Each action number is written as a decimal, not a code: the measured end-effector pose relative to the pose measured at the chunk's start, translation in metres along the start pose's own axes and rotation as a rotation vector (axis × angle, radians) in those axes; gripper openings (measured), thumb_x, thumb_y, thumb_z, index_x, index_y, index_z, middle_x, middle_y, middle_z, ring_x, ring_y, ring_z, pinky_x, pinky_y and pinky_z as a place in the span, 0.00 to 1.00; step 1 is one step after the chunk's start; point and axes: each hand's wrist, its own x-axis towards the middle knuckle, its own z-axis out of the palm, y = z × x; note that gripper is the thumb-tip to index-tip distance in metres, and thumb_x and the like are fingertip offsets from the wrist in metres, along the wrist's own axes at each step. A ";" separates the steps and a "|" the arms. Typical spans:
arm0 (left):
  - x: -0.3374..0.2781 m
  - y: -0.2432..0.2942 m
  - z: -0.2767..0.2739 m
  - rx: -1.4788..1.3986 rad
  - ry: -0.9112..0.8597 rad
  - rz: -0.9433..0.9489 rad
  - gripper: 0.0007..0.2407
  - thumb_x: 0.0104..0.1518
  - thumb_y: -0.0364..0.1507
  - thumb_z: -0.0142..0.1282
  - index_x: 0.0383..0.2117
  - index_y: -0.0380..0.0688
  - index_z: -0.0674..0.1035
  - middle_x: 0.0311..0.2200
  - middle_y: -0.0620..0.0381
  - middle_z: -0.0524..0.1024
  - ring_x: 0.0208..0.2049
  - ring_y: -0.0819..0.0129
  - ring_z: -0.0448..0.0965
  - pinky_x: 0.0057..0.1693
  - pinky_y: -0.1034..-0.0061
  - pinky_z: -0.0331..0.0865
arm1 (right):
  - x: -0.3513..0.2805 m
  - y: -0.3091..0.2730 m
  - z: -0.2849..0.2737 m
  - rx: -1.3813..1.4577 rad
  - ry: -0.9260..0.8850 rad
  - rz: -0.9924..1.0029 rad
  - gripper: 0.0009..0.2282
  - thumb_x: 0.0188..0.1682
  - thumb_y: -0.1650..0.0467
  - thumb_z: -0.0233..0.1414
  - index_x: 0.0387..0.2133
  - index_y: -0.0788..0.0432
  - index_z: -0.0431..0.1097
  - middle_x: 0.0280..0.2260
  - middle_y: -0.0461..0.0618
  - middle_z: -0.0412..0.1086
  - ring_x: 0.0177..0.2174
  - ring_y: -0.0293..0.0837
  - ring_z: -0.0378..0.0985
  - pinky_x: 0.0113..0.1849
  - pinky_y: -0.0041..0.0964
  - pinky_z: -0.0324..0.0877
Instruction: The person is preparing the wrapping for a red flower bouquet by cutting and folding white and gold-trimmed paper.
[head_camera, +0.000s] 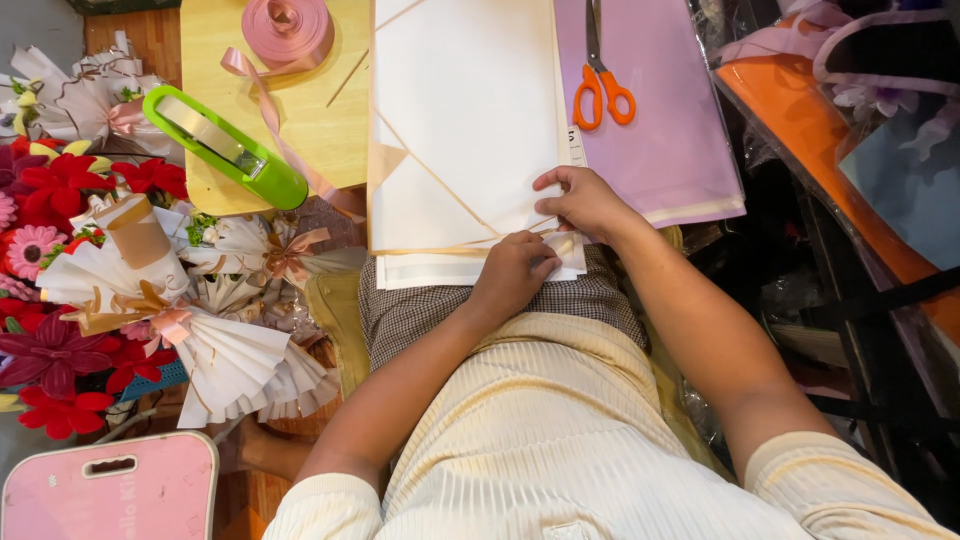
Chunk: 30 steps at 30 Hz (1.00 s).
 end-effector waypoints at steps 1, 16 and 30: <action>0.000 0.002 -0.002 -0.008 0.017 0.011 0.02 0.56 0.28 0.63 0.32 0.46 0.84 0.34 0.54 0.79 0.40 0.55 0.82 0.48 0.67 0.77 | 0.000 -0.001 0.000 -0.004 0.001 0.003 0.16 0.40 0.77 0.61 0.44 0.63 0.73 0.25 0.44 0.61 0.16 0.34 0.71 0.15 0.24 0.75; -0.004 -0.013 0.002 0.304 0.081 0.392 0.06 0.66 0.24 0.47 0.44 0.43 0.76 0.46 0.49 0.74 0.48 0.53 0.80 0.53 0.68 0.76 | 0.007 0.012 -0.002 -0.027 0.001 -0.003 0.16 0.40 0.76 0.61 0.44 0.60 0.74 0.28 0.45 0.64 0.21 0.35 0.74 0.19 0.23 0.75; -0.004 -0.008 -0.007 0.440 0.259 0.380 0.14 0.60 0.29 0.56 0.52 0.46 0.73 0.37 0.57 0.68 0.41 0.60 0.72 0.45 0.68 0.70 | 0.012 0.024 -0.008 -0.062 -0.012 -0.106 0.15 0.39 0.75 0.61 0.42 0.61 0.75 0.28 0.45 0.63 0.21 0.34 0.69 0.18 0.24 0.71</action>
